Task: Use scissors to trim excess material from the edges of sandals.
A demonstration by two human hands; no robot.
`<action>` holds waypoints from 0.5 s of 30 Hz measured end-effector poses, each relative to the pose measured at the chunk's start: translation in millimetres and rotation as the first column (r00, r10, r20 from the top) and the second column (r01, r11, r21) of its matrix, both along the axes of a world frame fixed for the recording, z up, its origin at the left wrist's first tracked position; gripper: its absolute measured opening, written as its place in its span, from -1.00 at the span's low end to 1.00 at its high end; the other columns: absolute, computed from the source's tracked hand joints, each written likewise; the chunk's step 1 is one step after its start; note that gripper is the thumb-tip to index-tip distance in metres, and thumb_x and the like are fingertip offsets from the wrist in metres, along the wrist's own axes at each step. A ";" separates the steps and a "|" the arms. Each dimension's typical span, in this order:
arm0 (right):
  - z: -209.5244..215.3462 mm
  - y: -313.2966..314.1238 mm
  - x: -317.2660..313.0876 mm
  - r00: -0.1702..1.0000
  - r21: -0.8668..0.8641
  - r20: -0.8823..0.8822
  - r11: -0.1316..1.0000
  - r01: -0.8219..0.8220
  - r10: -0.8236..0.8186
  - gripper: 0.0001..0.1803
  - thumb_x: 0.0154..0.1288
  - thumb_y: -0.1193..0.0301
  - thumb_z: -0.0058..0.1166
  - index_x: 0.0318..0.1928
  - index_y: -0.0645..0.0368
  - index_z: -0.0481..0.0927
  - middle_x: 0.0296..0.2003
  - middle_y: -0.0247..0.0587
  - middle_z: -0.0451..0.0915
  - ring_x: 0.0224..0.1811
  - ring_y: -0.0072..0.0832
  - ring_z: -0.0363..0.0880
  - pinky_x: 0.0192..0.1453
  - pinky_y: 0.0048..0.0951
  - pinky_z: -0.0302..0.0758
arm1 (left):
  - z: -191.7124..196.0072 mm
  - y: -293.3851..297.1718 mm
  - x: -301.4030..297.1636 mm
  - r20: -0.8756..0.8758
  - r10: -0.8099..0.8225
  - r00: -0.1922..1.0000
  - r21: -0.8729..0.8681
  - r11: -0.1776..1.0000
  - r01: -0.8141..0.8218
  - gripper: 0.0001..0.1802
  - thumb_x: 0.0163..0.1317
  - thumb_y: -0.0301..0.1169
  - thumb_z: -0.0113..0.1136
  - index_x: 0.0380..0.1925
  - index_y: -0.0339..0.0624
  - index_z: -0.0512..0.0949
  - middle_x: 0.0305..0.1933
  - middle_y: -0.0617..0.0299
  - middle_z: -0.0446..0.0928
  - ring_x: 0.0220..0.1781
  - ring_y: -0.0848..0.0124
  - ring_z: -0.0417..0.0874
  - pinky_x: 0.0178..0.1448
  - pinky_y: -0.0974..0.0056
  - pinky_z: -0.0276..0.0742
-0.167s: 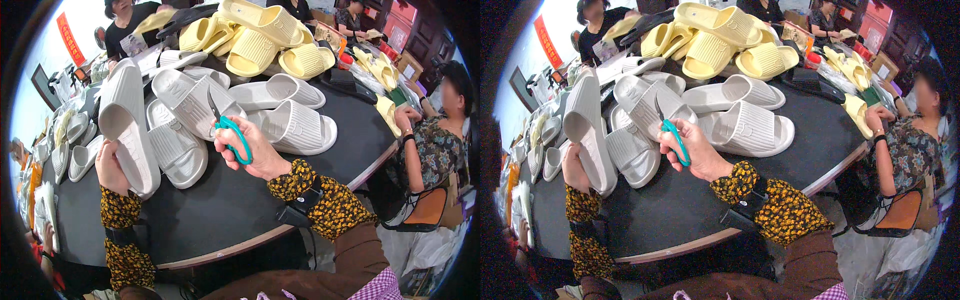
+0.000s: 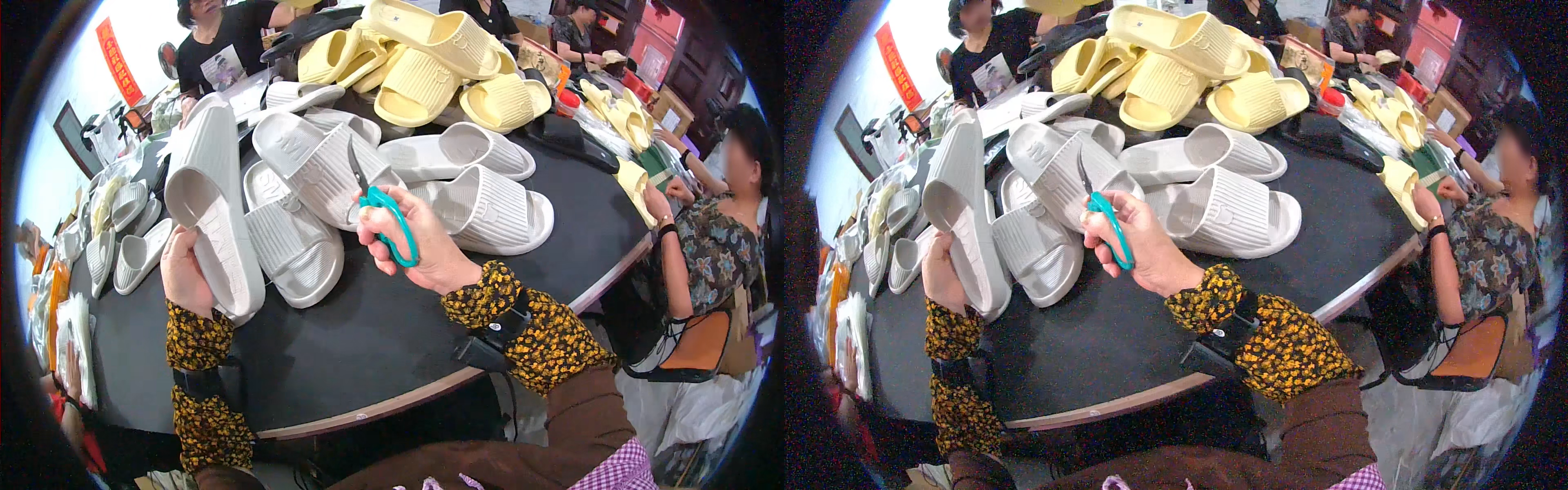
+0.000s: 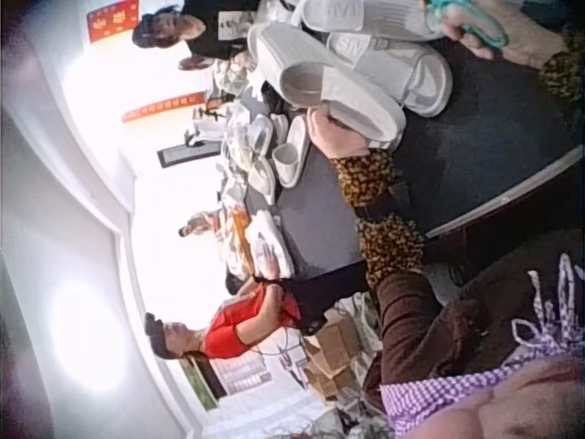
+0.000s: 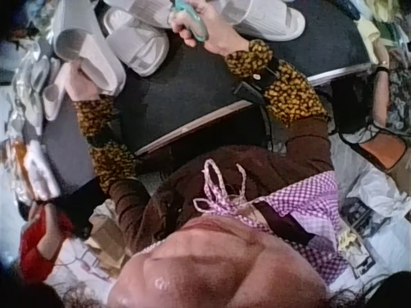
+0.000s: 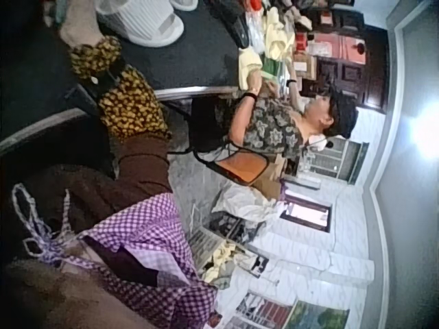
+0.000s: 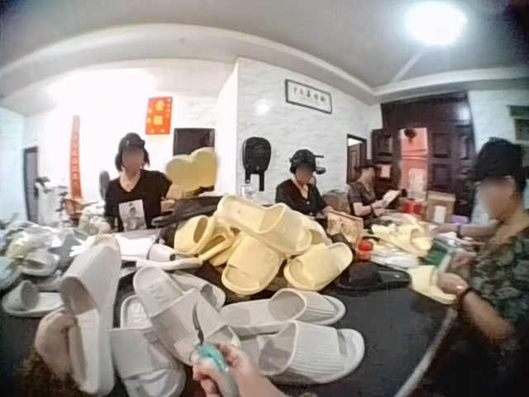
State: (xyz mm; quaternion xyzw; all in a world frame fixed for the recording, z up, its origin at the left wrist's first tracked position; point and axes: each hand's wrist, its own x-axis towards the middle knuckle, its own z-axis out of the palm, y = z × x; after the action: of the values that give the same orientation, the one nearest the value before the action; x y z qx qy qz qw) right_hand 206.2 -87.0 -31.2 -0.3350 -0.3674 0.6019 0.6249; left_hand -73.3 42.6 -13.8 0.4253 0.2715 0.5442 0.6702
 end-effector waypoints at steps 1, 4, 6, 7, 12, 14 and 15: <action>-0.1 0.1 0.9 1.000 0.019 -0.006 1.000 0.009 -0.009 -0.67 0.21 0.37 0.11 -0.03 0.16 0.41 -0.49 -0.32 0.46 -0.63 -0.73 0.39 -0.69 -0.68 0.30 | 1.1 -1.7 1.8 -0.022 -0.033 0.999 0.030 0.999 0.033 -0.68 0.15 -0.55 -0.15 -0.10 -0.41 0.45 -0.14 0.08 0.56 -0.13 0.30 0.61 -0.03 0.26 0.54; 2.7 0.8 3.3 0.999 0.024 0.018 0.999 0.045 -0.045 -0.66 0.21 0.36 0.11 -0.03 0.14 0.41 -0.50 -0.32 0.46 -0.63 -0.73 0.39 -0.69 -0.67 0.31 | -1.2 -3.1 1.8 -0.063 -0.029 0.998 0.061 0.998 0.032 -0.67 0.15 -0.56 -0.15 -0.10 -0.41 0.46 -0.16 0.09 0.57 -0.13 0.32 0.61 -0.02 0.28 0.54; 6.3 0.7 2.2 0.999 0.027 0.024 0.999 0.039 -0.040 -0.66 0.21 0.36 0.11 -0.02 0.17 0.40 -0.50 -0.32 0.45 -0.63 -0.73 0.39 -0.68 -0.67 0.32 | 1.5 -7.6 2.6 -0.108 -0.030 0.994 0.099 0.994 0.040 -0.69 0.14 -0.57 -0.14 -0.13 -0.40 0.47 -0.18 0.09 0.58 -0.14 0.34 0.62 -0.02 0.29 0.54; 7.6 0.2 2.3 0.997 0.022 0.056 0.999 0.043 -0.044 -0.64 0.21 0.37 0.11 -0.01 0.19 0.40 -0.49 -0.31 0.46 -0.63 -0.72 0.39 -0.67 -0.67 0.32 | 1.5 -7.9 4.8 -0.102 -0.044 0.994 0.106 0.993 0.055 -0.70 0.15 -0.58 -0.15 -0.13 -0.40 0.47 -0.18 0.08 0.58 -0.14 0.34 0.62 -0.02 0.29 0.54; 4.5 0.1 0.8 0.993 0.083 0.098 0.995 0.051 -0.060 -0.61 0.23 0.37 0.10 0.02 0.22 0.38 -0.46 -0.27 0.49 -0.59 -0.69 0.41 -0.63 -0.64 0.35 | 0.8 -11.3 6.9 -0.100 -0.036 0.994 0.132 0.990 0.049 -0.71 0.14 -0.63 -0.11 -0.13 -0.39 0.47 -0.19 0.08 0.58 -0.17 0.36 0.63 -0.06 0.31 0.56; 2.8 3.2 4.0 0.986 0.151 0.063 0.978 0.143 -0.154 -0.61 0.24 0.37 0.09 0.04 0.22 0.38 -0.41 -0.23 0.51 -0.52 -0.64 0.44 -0.56 -0.63 0.38 | 8.3 -16.7 11.2 -0.122 -0.043 0.992 0.104 0.993 0.056 -0.72 0.13 -0.63 -0.08 -0.13 -0.40 0.47 -0.21 0.09 0.58 -0.20 0.38 0.64 -0.09 0.33 0.58; 4.5 4.8 6.2 0.986 0.163 0.060 0.976 0.142 -0.154 -0.52 0.15 0.36 0.15 0.04 0.25 0.31 -0.34 -0.18 0.51 -0.45 -0.58 0.47 -0.56 -0.64 0.38 | 9.6 -17.7 11.3 -0.211 -0.095 0.973 0.102 0.988 0.119 -0.72 0.13 -0.63 -0.07 -0.14 -0.40 0.47 -0.22 0.10 0.58 -0.21 0.39 0.63 -0.10 0.34 0.57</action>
State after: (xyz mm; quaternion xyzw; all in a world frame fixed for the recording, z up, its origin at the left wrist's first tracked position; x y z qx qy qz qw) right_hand 212.3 -82.2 -26.6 -0.3320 -0.4104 0.5101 0.6791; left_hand -62.0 24.9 -4.2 0.5308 0.2841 0.4752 0.6417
